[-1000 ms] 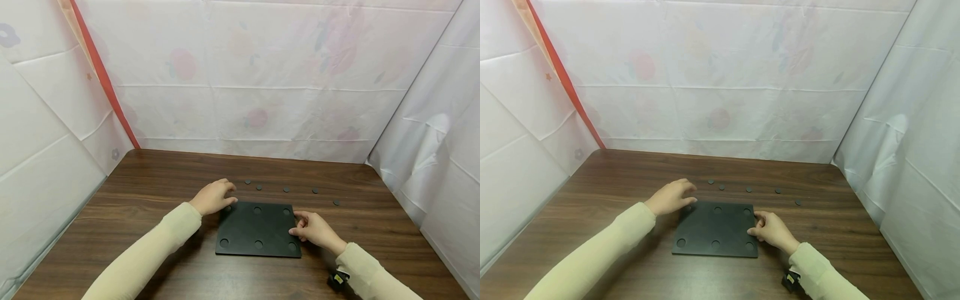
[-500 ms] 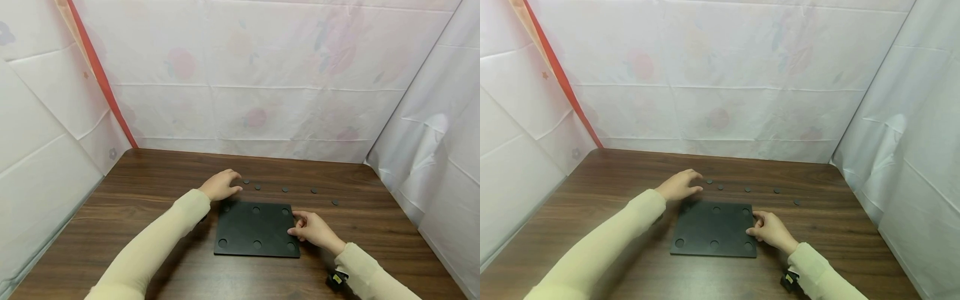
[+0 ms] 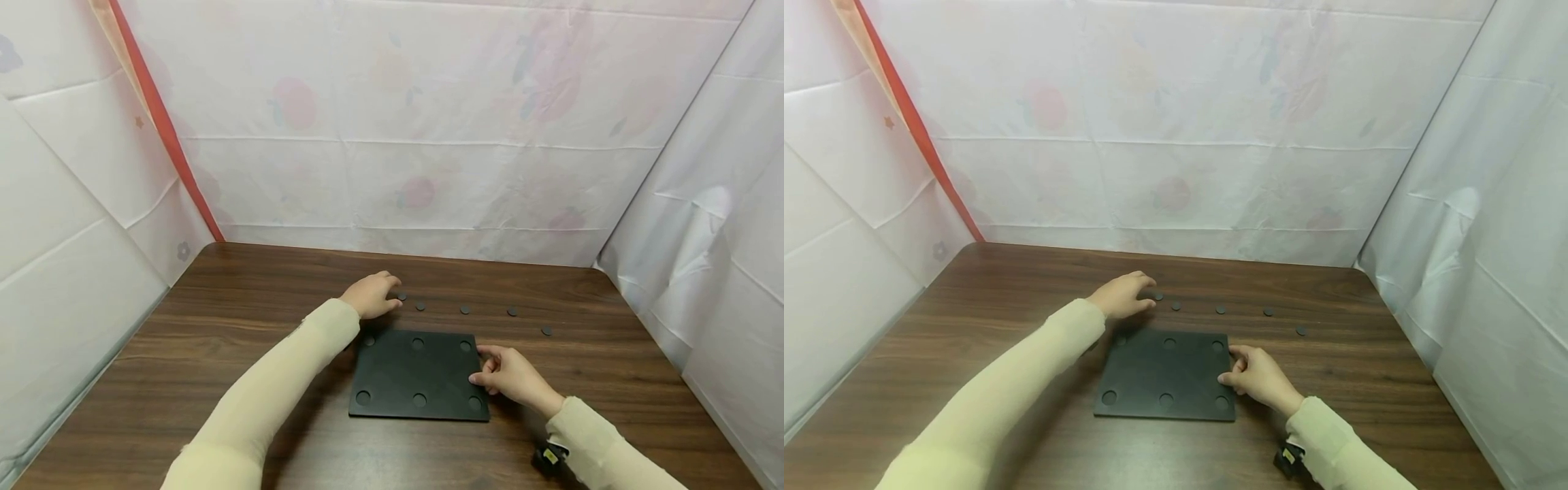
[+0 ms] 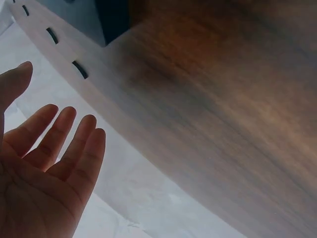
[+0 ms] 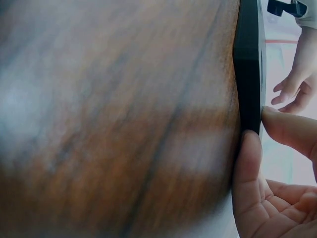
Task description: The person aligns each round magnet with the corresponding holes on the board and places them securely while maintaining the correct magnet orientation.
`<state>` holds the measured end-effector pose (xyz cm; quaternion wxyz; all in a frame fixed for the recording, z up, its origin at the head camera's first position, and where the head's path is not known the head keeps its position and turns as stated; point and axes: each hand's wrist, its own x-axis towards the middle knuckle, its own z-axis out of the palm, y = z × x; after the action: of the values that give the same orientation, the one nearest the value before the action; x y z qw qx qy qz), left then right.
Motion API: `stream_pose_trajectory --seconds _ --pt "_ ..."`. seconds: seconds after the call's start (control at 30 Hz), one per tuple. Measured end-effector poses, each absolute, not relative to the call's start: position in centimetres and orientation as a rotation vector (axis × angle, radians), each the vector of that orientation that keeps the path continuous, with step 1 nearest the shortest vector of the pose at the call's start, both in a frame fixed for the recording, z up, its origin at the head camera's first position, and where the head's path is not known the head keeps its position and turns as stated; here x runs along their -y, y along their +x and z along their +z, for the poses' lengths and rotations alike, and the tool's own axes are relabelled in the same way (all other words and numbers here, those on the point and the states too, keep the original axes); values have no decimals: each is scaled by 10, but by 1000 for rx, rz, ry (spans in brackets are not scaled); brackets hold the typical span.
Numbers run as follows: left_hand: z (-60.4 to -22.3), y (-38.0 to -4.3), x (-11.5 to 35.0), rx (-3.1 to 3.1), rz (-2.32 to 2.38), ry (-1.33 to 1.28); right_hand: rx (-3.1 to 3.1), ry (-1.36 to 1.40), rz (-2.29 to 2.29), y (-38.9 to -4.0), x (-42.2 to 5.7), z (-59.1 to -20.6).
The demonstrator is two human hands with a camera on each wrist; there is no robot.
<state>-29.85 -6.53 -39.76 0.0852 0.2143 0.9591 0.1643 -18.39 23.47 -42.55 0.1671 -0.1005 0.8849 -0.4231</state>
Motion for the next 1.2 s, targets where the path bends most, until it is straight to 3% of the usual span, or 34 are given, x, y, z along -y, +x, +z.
stream_pose_trajectory --seconds 1.2 --pt "-406 -329 26 -2870 101 610 -2506 -276 -1217 -187 -236 -428"
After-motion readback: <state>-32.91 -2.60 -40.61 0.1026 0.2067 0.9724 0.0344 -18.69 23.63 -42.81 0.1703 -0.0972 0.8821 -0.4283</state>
